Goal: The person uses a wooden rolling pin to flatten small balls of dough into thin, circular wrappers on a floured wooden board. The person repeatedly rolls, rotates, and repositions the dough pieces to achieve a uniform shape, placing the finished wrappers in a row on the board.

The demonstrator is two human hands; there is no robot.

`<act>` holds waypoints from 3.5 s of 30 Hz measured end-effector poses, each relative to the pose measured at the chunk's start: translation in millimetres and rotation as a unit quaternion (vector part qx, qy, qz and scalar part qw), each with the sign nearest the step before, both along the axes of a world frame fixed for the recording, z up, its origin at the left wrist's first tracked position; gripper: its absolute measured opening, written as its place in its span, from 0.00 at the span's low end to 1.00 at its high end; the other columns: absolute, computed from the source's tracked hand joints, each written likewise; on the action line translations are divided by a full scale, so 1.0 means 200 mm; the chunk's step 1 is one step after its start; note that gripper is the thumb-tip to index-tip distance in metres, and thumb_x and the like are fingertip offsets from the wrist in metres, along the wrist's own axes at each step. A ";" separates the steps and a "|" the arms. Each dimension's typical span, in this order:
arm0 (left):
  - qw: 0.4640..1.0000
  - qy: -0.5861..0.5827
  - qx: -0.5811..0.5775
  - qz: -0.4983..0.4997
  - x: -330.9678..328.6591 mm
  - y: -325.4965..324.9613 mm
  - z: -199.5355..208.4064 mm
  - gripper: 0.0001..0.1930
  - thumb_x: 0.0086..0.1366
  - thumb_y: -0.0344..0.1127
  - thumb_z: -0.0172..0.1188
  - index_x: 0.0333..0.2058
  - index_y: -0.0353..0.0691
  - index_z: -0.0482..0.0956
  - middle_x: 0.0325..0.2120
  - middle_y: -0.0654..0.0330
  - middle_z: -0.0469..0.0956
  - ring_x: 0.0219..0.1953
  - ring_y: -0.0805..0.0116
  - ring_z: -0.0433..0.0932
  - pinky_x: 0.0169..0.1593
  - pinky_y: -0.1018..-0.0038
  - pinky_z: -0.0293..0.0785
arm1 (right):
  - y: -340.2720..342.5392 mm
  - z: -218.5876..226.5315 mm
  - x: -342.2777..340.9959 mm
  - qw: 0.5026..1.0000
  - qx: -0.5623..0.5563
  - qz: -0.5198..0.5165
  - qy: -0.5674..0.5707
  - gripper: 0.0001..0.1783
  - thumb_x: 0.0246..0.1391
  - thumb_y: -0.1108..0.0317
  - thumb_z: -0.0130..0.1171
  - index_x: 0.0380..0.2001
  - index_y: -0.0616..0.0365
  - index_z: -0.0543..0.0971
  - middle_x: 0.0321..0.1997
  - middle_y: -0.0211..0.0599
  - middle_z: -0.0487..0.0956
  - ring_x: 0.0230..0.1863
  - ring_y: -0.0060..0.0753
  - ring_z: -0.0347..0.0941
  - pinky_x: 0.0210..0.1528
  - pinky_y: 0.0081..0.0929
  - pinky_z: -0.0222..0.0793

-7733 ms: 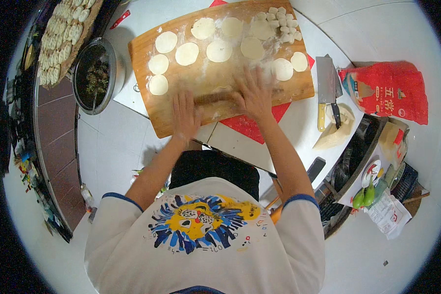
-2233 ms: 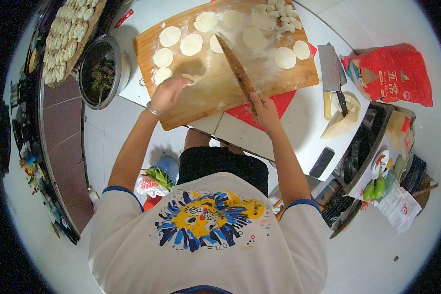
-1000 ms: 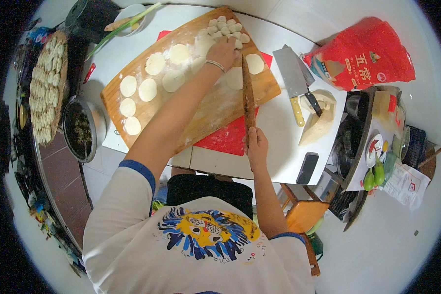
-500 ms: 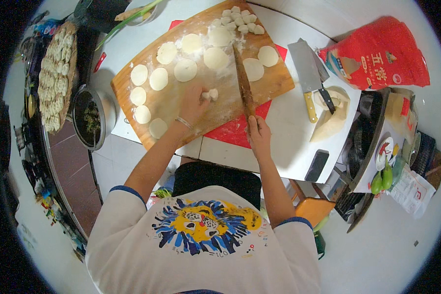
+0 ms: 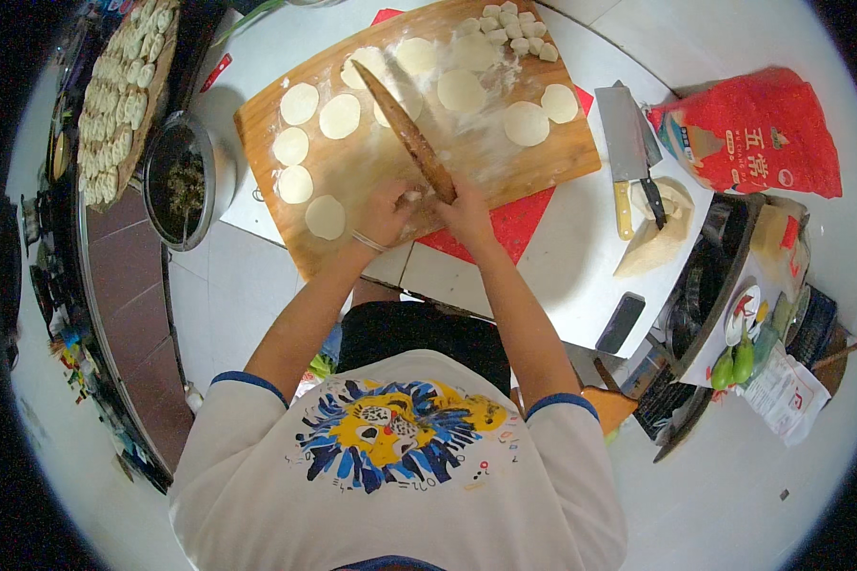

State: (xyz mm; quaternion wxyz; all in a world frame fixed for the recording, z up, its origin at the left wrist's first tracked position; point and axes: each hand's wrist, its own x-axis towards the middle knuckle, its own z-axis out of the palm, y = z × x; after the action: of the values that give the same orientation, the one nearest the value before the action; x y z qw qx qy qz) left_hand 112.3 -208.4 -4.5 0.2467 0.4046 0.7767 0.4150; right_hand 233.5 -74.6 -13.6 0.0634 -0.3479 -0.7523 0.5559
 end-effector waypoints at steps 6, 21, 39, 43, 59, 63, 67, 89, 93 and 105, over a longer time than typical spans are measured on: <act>0.994 0.101 0.006 -0.043 -0.05 -0.09 -0.03 0.15 0.54 0.24 0.57 0.43 0.38 0.76 0.42 0.49 0.76 0.43 0.48 0.76 0.45 0.61 0.73 | 0.15 0.04 -0.04 0.990 0.102 -0.093 -0.026 0.19 0.47 0.68 0.63 0.43 0.63 0.75 0.34 0.52 0.77 0.38 0.49 0.75 0.41 0.38 0.69; 0.988 0.148 -0.047 0.019 -0.02 0.00 0.12 0.18 0.56 0.38 0.63 0.43 0.35 0.75 0.45 0.48 0.73 0.46 0.48 0.73 0.49 0.59 0.70 | 0.00 0.18 0.16 0.979 0.117 -0.168 0.008 0.16 0.49 0.68 0.65 0.40 0.61 0.76 0.29 0.43 0.73 0.31 0.41 0.70 0.36 0.33 0.67; 0.966 0.230 0.022 0.116 -0.08 0.33 0.13 0.23 0.59 0.44 0.57 0.52 0.41 0.73 0.54 0.52 0.70 0.56 0.50 0.65 0.62 0.51 0.55 | 0.06 0.25 0.36 0.979 0.102 -0.177 -0.026 0.15 0.48 0.68 0.67 0.37 0.61 0.76 0.28 0.38 0.74 0.28 0.35 0.68 0.34 0.30 0.66; 0.968 0.234 0.004 -0.092 -0.08 0.43 0.00 0.18 0.54 0.36 0.62 0.45 0.41 0.77 0.47 0.54 0.73 0.50 0.52 0.70 0.57 0.58 0.65 | 0.04 0.24 0.39 0.977 0.080 -0.196 -0.022 0.15 0.48 0.67 0.67 0.38 0.61 0.76 0.27 0.37 0.74 0.28 0.31 0.68 0.33 0.28 0.66; 0.950 0.240 -0.003 -0.201 -0.11 0.43 -0.07 0.18 0.46 0.36 0.69 0.38 0.41 0.78 0.41 0.56 0.74 0.47 0.53 0.71 0.52 0.59 0.67 | -0.01 0.22 0.41 0.978 0.059 -0.201 -0.014 0.15 0.49 0.68 0.67 0.38 0.62 0.76 0.28 0.39 0.74 0.30 0.35 0.70 0.34 0.30 0.66; 0.958 0.239 -0.008 -0.158 -0.07 0.44 0.06 0.17 0.50 0.36 0.67 0.38 0.39 0.76 0.38 0.55 0.73 0.46 0.52 0.71 0.50 0.61 0.70 | 0.00 0.21 0.41 0.977 0.047 -0.207 -0.020 0.15 0.49 0.67 0.67 0.38 0.62 0.76 0.29 0.40 0.74 0.31 0.35 0.70 0.35 0.31 0.66; 0.954 0.213 -0.078 -0.196 -0.05 0.44 -0.02 0.18 0.51 0.37 0.66 0.40 0.38 0.75 0.40 0.53 0.72 0.47 0.50 0.70 0.51 0.60 0.70 | 0.00 0.19 0.41 0.979 0.044 -0.199 -0.014 0.15 0.49 0.67 0.67 0.37 0.62 0.76 0.29 0.40 0.74 0.31 0.34 0.70 0.35 0.30 0.66; 0.990 -0.099 0.035 0.098 -0.16 0.31 0.04 0.20 0.62 0.41 0.58 0.49 0.36 0.72 0.43 0.46 0.70 0.44 0.48 0.72 0.47 0.58 0.69 | 0.07 0.22 0.28 0.980 -0.091 -0.177 0.005 0.18 0.51 0.66 0.64 0.42 0.63 0.75 0.27 0.39 0.76 0.31 0.29 0.74 0.35 0.30 0.70; 0.987 0.112 -0.117 -0.002 -0.06 -0.01 0.16 0.21 0.56 0.28 0.60 0.50 0.38 0.72 0.45 0.48 0.70 0.48 0.48 0.72 0.48 0.59 0.72 | 0.08 0.05 0.11 0.998 0.009 -0.058 0.008 0.18 0.51 0.65 0.63 0.43 0.63 0.74 0.28 0.44 0.77 0.33 0.42 0.76 0.37 0.36 0.70; 0.968 0.231 0.069 0.063 -0.06 -0.10 0.10 0.26 0.60 0.35 0.58 0.57 0.37 0.68 0.60 0.48 0.64 0.59 0.45 0.66 0.60 0.55 0.63 | 0.29 0.22 0.11 0.941 0.268 0.135 -0.154 0.21 0.46 0.60 0.66 0.43 0.54 0.75 0.38 0.47 0.78 0.43 0.51 0.75 0.40 0.43 0.72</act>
State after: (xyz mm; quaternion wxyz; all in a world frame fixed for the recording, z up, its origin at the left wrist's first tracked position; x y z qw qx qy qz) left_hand 100.6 -227.8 15.8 0.0052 0.4558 0.8060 0.3775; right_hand 255.3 -16.4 30.2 -0.0387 -0.2945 -0.9139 0.2768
